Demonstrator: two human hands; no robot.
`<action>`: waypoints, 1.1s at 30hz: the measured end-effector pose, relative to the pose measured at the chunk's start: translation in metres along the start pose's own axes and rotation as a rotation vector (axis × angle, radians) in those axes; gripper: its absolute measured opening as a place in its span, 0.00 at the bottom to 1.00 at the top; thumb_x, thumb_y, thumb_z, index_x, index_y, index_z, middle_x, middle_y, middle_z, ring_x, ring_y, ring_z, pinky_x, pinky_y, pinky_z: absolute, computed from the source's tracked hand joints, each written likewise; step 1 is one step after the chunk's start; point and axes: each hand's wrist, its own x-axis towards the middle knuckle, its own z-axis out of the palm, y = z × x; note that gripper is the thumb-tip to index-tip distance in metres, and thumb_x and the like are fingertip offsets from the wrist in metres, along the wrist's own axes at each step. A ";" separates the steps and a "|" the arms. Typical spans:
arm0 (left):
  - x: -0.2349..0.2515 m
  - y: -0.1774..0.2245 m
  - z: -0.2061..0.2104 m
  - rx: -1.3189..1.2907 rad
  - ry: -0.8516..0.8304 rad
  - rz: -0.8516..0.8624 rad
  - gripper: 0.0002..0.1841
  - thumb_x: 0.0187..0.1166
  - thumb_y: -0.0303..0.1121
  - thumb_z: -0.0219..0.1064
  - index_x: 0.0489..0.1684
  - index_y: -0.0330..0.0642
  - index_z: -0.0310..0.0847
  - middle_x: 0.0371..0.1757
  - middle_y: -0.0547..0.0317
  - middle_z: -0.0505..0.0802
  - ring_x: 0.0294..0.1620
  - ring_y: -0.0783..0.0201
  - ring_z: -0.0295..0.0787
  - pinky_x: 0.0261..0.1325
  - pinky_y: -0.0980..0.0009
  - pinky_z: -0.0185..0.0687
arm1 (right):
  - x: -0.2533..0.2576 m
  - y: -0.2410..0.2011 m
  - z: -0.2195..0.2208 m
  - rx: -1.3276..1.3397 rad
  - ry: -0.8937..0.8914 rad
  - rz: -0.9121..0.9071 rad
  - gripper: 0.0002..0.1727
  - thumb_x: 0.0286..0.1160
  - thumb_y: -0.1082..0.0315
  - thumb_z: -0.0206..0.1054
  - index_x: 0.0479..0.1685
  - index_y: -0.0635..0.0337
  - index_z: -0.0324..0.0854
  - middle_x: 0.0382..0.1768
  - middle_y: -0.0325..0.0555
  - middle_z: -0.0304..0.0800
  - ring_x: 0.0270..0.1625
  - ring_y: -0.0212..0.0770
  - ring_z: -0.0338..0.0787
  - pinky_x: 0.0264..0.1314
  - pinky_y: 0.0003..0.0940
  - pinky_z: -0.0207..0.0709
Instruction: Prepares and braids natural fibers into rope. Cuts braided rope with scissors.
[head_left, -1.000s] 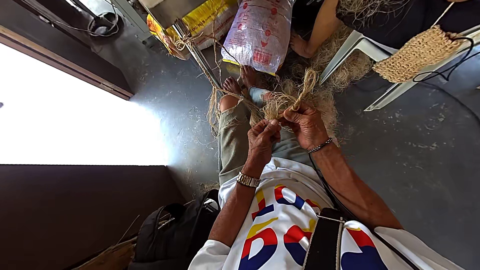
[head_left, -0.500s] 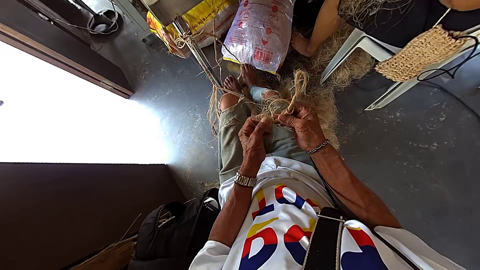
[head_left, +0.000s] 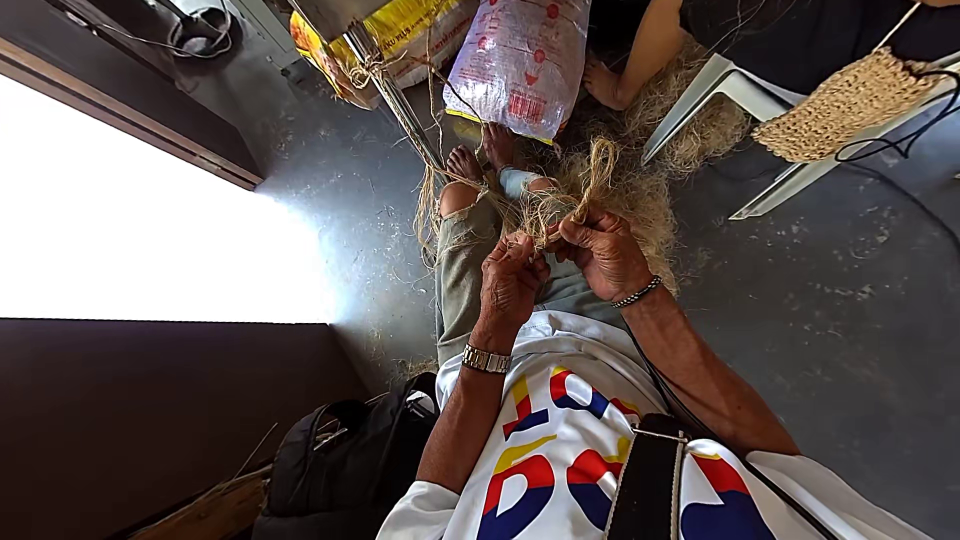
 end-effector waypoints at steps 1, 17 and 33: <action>0.000 0.001 -0.001 0.012 -0.008 0.033 0.06 0.84 0.31 0.61 0.38 0.48 0.84 0.31 0.61 0.88 0.27 0.69 0.84 0.35 0.73 0.85 | 0.000 0.000 0.000 -0.002 -0.006 -0.006 0.06 0.81 0.75 0.63 0.43 0.57 0.86 0.42 0.47 0.95 0.33 0.33 0.92 0.35 0.26 0.87; -0.011 -0.007 0.008 -0.072 -0.058 -0.087 0.09 0.85 0.35 0.61 0.40 0.45 0.87 0.31 0.61 0.89 0.27 0.68 0.86 0.34 0.72 0.86 | 0.000 0.003 0.001 -0.097 -0.010 -0.265 0.07 0.73 0.78 0.71 0.41 0.56 0.89 0.41 0.40 0.95 0.38 0.31 0.92 0.42 0.26 0.88; -0.011 0.003 0.007 0.237 -0.026 0.126 0.08 0.82 0.23 0.61 0.44 0.41 0.87 0.30 0.58 0.92 0.26 0.69 0.88 0.35 0.74 0.88 | -0.007 -0.001 0.013 -0.151 0.066 -0.100 0.20 0.66 0.86 0.63 0.56 0.59 0.80 0.45 0.42 0.91 0.36 0.32 0.90 0.34 0.26 0.87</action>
